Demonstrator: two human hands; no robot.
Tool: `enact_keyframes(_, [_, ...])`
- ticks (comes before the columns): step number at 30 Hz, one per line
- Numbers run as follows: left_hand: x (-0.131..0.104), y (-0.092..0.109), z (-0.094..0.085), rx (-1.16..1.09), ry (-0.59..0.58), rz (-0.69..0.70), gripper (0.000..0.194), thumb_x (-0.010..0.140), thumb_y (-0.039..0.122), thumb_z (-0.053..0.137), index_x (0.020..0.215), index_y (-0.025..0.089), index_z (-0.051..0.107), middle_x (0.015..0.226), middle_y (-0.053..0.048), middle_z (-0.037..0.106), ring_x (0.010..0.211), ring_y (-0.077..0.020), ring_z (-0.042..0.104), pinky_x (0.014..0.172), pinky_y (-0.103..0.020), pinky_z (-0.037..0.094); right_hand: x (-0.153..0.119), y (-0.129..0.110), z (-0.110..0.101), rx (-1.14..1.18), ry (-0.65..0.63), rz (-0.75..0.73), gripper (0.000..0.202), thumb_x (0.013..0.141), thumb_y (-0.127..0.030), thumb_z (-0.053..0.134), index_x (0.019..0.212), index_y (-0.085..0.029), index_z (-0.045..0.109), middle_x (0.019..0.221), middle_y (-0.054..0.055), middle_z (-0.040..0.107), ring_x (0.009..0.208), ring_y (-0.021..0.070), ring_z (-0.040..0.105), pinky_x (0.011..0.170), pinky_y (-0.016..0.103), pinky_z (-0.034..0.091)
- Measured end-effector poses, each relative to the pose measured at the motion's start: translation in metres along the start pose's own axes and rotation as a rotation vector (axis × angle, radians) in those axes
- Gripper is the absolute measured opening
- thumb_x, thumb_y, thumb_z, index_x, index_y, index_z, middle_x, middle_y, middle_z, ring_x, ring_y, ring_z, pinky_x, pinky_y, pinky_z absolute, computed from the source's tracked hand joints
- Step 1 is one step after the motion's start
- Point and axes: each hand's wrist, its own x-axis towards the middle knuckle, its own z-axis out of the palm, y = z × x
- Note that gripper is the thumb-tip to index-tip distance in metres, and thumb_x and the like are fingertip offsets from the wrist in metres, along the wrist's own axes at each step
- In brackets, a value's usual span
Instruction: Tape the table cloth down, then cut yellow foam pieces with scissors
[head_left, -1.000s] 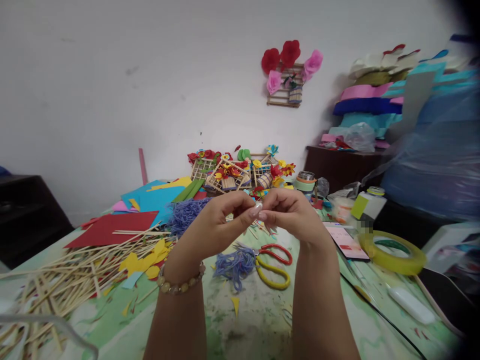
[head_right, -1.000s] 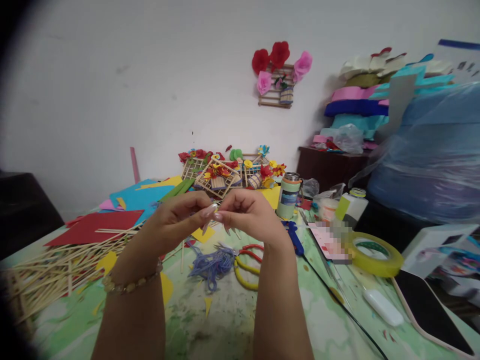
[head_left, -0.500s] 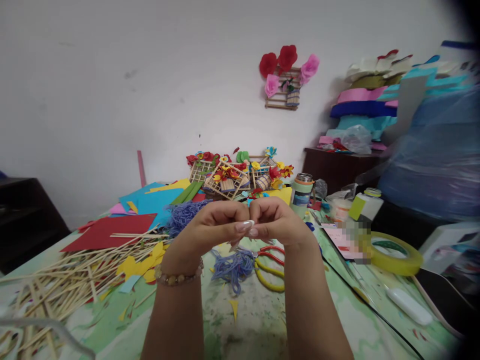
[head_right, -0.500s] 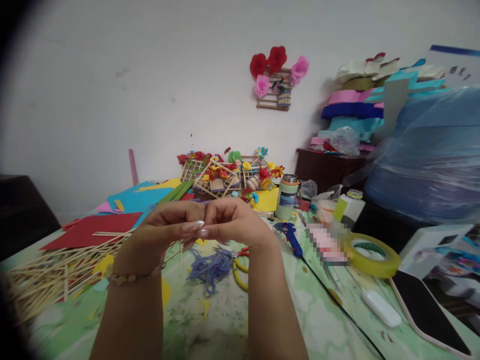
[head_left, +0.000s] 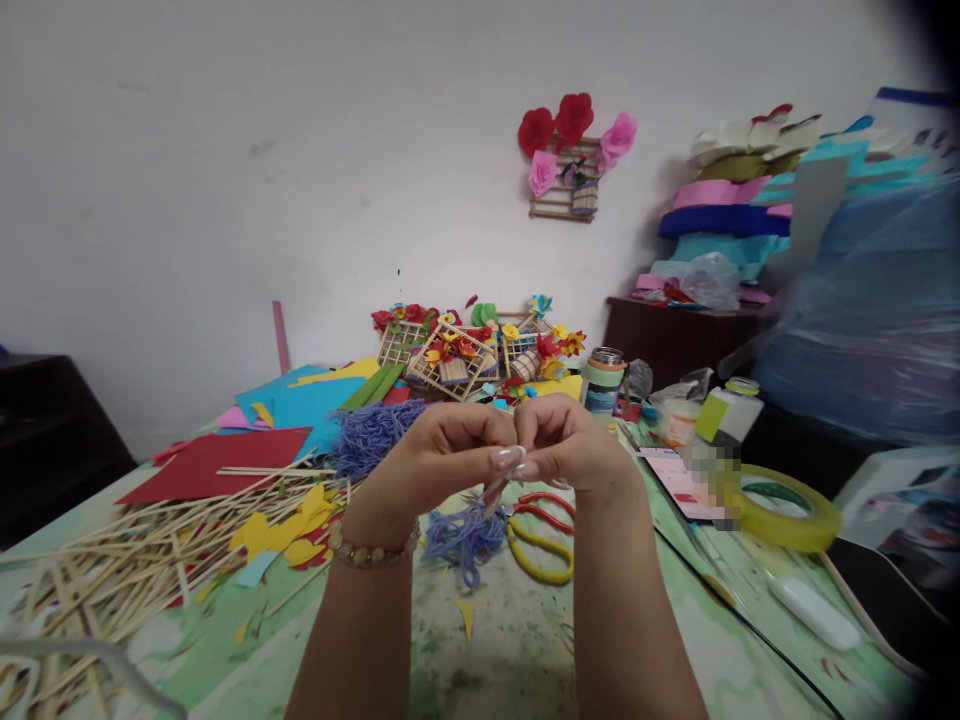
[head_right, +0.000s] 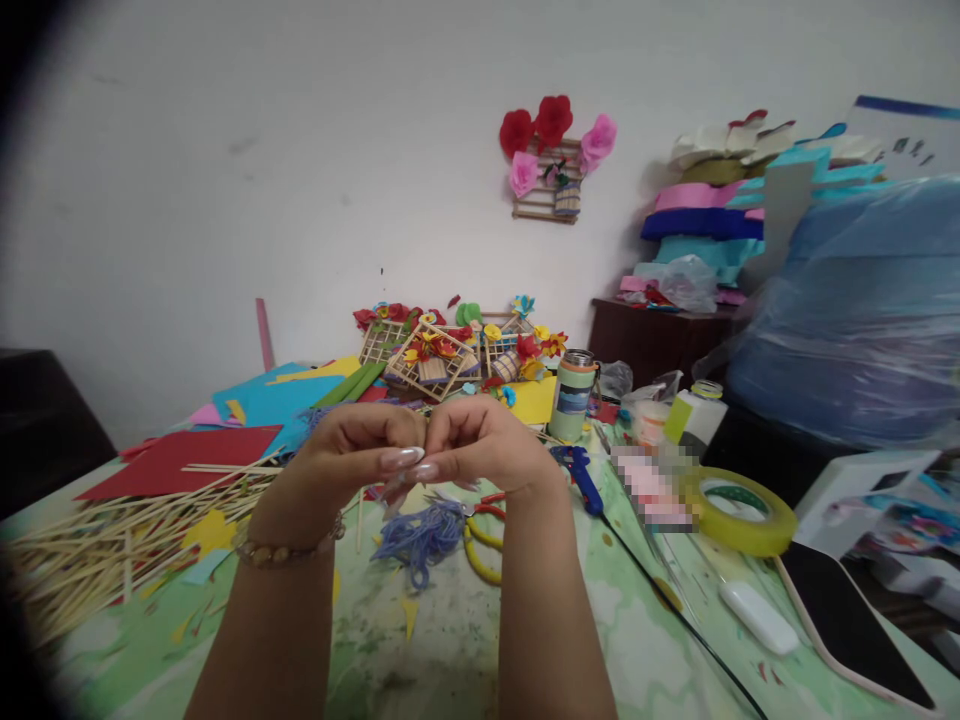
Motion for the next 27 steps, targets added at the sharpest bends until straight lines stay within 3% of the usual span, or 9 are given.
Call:
enact_keyframes(3, [0.004, -0.001, 0.002, -0.064, 0.082, 0.062, 0.024, 0.079, 0.027, 0.065, 0.061, 0.015, 0.055, 0.052, 0.002, 0.052, 0.044, -0.0065, 0.047, 0.042, -0.018, 0.038, 0.004, 0.0, 0.005, 0.028, 0.047, -0.05, 0.037, 0.061, -0.038, 0.083, 0.064, -0.015, 0.053, 0.051, -0.007, 0.051, 0.039, 0.0031, 0.038, 0.04, 0.017, 0.03])
enact_keyframes(7, [0.014, -0.003, 0.001, -0.136, 0.278, 0.133, 0.024, 0.081, 0.032, 0.061, 0.065, 0.017, 0.05, 0.055, 0.004, 0.048, 0.044, -0.0065, 0.044, 0.042, -0.019, 0.04, 0.011, -0.003, 0.011, 0.098, 0.104, -0.179, 0.032, 0.068, -0.035, 0.079, 0.065, -0.016, 0.053, 0.052, -0.006, 0.052, 0.038, 0.0023, 0.035, 0.037, 0.016, 0.025])
enact_keyframes(13, [0.014, -0.002, -0.011, 0.143, 0.508, 0.175, 0.025, 0.072, 0.035, 0.074, 0.08, 0.018, 0.057, 0.065, 0.004, 0.054, 0.055, -0.0071, 0.05, 0.052, -0.019, 0.045, 0.013, -0.004, 0.014, 0.173, 0.116, -0.258, 0.017, 0.081, -0.027, 0.068, 0.074, -0.016, 0.057, 0.049, -0.007, 0.049, 0.037, 0.0025, 0.035, 0.039, 0.017, 0.024])
enact_keyframes(19, [0.002, 0.009, -0.009, 0.445, 0.463, 0.145, 0.037, 0.083, 0.045, 0.061, 0.062, 0.016, 0.058, 0.057, 0.0, 0.054, 0.055, -0.009, 0.049, 0.053, -0.022, 0.042, 0.013, -0.006, 0.018, 0.242, 0.103, -0.269, 0.019, 0.087, -0.027, 0.061, 0.073, -0.016, 0.054, 0.049, -0.007, 0.046, 0.037, 0.0028, 0.035, 0.041, 0.018, 0.024])
enact_keyframes(24, [0.002, 0.006, -0.003, 0.437, 0.374, 0.165, 0.022, 0.082, 0.038, 0.064, 0.085, 0.017, 0.059, 0.072, -0.001, 0.059, 0.066, -0.0116, 0.054, 0.059, -0.023, 0.044, 0.014, -0.004, 0.018, 0.21, 0.106, -0.24, 0.023, 0.083, -0.033, 0.065, 0.072, -0.016, 0.054, 0.048, -0.007, 0.047, 0.036, 0.0037, 0.036, 0.04, 0.019, 0.023])
enact_keyframes(27, [0.003, 0.004, -0.002, 0.543, 0.36, 0.148, 0.024, 0.087, 0.04, 0.056, 0.081, 0.017, 0.059, 0.07, -0.001, 0.058, 0.065, -0.012, 0.053, 0.061, -0.024, 0.044, 0.015, -0.003, 0.017, 0.129, 0.146, -0.199, 0.027, 0.081, -0.039, 0.067, 0.072, -0.017, 0.053, 0.049, -0.007, 0.048, 0.038, 0.0045, 0.037, 0.041, 0.019, 0.025])
